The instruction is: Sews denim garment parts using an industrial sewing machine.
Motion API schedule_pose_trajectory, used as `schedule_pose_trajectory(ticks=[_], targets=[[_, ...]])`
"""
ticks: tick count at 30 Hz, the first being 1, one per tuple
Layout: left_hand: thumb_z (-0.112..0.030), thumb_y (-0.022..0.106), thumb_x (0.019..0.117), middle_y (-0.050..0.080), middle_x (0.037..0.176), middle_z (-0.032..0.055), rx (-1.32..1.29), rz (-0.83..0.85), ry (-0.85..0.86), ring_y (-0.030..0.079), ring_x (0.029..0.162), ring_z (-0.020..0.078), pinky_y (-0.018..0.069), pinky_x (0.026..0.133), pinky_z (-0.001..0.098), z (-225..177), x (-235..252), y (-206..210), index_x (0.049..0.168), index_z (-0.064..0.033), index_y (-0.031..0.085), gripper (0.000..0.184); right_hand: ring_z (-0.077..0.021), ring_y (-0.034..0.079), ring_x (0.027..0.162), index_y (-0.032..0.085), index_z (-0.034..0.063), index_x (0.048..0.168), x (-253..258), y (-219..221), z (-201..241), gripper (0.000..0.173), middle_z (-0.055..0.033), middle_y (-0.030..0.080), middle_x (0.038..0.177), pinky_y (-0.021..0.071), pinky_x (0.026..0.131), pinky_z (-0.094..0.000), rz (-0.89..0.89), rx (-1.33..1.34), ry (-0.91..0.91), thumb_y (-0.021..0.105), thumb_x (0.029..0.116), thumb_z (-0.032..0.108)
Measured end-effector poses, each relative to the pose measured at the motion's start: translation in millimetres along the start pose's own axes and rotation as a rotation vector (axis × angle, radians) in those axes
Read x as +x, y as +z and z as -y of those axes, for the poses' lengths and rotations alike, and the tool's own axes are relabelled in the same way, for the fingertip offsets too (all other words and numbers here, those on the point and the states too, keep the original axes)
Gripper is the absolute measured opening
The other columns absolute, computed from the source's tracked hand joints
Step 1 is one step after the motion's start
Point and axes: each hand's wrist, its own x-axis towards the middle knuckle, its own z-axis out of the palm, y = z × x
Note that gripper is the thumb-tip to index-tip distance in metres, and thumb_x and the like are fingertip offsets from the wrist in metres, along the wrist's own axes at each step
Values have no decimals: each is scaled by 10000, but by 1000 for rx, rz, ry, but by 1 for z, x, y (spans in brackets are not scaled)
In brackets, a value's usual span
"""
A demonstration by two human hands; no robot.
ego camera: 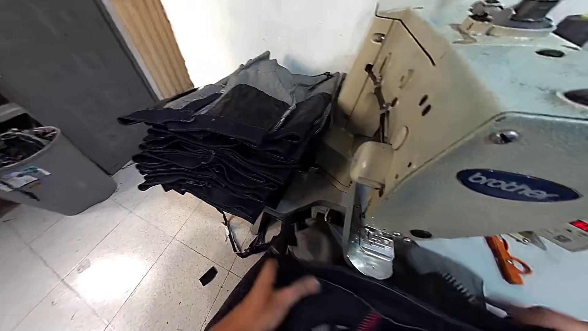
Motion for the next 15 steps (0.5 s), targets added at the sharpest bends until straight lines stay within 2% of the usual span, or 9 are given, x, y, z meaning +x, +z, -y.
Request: schedule_pose_trajectory(ticks=[2,4,6,8,10,11,13,14,15], targets=[[-208,623,997,762,919,-118,-118,-80,-81,717,867,-8,612,833,248,4,20,-9,1020,-174,710,96,-59,629,793,628,-155,950,-17,19,-33,479,-174,666,828,522,757,-281,67,200,79,504,1069,291],[-193,561,1010,757,880,-62,-116,-81,-194,720,848,31,611,818,279,17,43,-3,948,-115,731,197,11,573,732,649,-83,909,-22,31,-52,432,-46,633,776,493,696,-246,33,274,235,524,1056,303],[-196,527,1031,736,972,50,-141,-122,-352,711,929,106,599,879,330,23,76,16,1088,6,669,254,50,562,732,667,68,888,-13,42,-83,312,90,613,781,494,699,-214,-121,298,377,535,1032,312],[-216,526,1062,723,977,87,-209,-177,-400,702,909,141,594,843,353,23,116,38,1165,10,653,279,79,573,683,678,156,836,12,44,-106,244,156,617,733,506,663,-177,-341,260,446,564,985,311],[-235,508,1069,713,823,-8,-203,-161,-309,683,765,60,587,713,276,24,141,53,1012,-71,697,257,57,585,659,650,86,832,38,37,-108,134,101,618,703,517,645,-194,-502,171,514,606,931,163],[-242,515,1069,710,813,-25,-197,-161,-290,674,754,39,578,701,255,27,144,55,994,-84,707,260,12,606,736,641,9,917,43,37,-107,94,28,633,779,534,715,-248,-531,131,551,620,919,100],[-218,510,1057,709,982,17,-194,-157,-307,676,915,55,576,844,275,35,125,52,1186,-30,645,265,-119,630,808,659,-120,965,33,48,-112,285,-129,671,852,529,777,-406,-509,36,503,627,879,150],[-213,522,1038,698,1053,47,-213,-149,-343,675,982,78,570,907,297,41,108,49,1251,6,590,313,-116,631,782,689,-92,929,23,57,-113,321,-119,682,830,532,764,-401,-432,27,487,628,929,223],[-231,540,1010,730,1026,42,-243,-148,-348,703,971,88,590,913,316,48,89,47,1205,10,613,319,-112,645,764,717,-37,920,13,68,-114,334,-87,697,820,547,751,-392,-328,29,483,621,962,281]])
